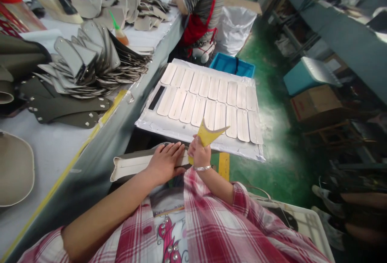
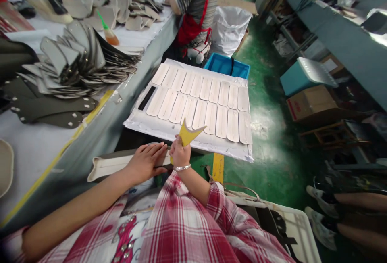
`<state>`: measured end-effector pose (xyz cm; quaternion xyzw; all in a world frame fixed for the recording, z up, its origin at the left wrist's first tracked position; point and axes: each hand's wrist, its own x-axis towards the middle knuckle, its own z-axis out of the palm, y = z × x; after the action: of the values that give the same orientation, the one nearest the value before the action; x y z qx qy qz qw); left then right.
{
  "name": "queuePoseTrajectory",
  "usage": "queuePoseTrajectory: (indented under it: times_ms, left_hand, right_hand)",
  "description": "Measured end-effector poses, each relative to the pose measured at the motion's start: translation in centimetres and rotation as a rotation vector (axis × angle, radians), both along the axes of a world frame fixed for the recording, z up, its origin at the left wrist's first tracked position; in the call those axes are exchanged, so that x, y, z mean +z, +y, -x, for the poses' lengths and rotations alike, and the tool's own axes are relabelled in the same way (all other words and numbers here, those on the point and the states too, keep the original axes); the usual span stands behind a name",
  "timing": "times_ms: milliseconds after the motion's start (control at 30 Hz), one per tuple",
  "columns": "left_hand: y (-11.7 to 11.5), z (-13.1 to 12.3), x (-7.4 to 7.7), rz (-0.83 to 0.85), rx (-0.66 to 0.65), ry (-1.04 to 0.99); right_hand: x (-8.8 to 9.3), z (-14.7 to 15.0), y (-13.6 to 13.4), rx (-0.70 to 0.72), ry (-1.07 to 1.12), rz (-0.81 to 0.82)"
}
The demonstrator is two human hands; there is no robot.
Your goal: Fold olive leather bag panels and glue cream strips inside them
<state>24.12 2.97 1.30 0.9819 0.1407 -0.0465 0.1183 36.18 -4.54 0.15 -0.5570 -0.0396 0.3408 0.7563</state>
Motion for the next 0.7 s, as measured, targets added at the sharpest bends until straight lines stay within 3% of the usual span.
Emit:
queuePoseTrajectory:
  times_ms: [133, 400, 533, 700]
  left_hand:
    - [-0.2, 0.3, 0.3, -0.003, 0.01, -0.013]
    - [-0.1, 0.1, 0.3, 0.039, 0.048, -0.005]
    - [-0.5, -0.2, 0.4, 0.041, 0.09, -0.012]
    - [-0.8, -0.1, 0.1, -0.002, 0.082, -0.029]
  right_hand:
    - [0.2, 0.3, -1.2, -0.102, 0.005, -0.103]
    - [0.4, 1.9, -0.8, -0.117, -0.112, -0.001]
    - [0.5, 0.4, -0.6, -0.068, 0.005, -0.052]
    - [0.5, -1.8, 0.6, -0.146, 0.016, -0.136]
